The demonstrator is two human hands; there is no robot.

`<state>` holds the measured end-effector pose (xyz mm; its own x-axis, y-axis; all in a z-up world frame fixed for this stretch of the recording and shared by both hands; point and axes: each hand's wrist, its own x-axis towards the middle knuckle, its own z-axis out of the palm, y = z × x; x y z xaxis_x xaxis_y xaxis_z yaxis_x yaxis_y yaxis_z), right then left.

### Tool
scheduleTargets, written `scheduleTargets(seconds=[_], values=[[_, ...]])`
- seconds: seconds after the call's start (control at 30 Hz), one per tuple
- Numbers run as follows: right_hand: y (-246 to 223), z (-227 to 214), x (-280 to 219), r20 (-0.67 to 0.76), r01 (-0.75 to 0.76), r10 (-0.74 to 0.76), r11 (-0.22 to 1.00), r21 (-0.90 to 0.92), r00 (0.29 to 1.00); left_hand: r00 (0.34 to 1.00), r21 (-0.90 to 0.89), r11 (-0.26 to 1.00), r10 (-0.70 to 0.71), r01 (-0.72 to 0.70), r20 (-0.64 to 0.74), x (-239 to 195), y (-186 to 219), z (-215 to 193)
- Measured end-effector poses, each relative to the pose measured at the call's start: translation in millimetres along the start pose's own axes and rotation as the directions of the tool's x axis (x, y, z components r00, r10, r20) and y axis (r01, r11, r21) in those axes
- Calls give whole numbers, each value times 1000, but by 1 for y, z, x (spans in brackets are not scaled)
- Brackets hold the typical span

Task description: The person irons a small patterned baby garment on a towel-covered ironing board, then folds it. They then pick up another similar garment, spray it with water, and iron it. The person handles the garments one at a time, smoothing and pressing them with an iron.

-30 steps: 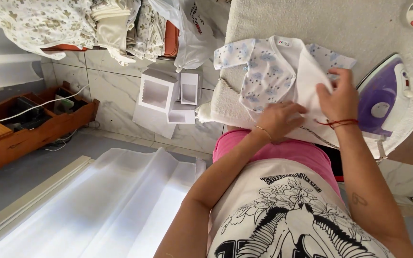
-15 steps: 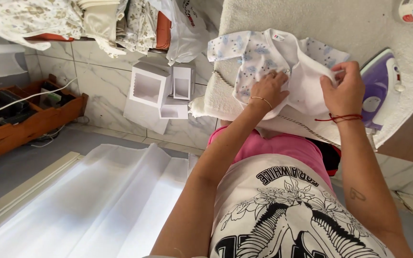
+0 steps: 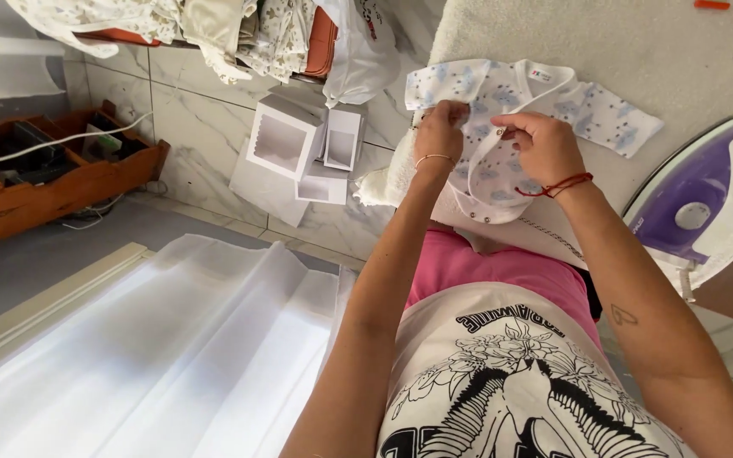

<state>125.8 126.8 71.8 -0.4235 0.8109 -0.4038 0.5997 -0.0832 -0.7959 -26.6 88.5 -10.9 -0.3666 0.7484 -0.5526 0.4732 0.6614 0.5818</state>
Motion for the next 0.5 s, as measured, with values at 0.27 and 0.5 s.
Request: scheduleTargets(seconds=[0.27,0.5], values=[[13,-2,13,12,351,-398,793,-498,917,973,-565,794,-150,225,176,16,-25,29],[11,-8,19,79,512,-572,656,-555,817,873,-808,331,-158,487,461,29,-90,91]])
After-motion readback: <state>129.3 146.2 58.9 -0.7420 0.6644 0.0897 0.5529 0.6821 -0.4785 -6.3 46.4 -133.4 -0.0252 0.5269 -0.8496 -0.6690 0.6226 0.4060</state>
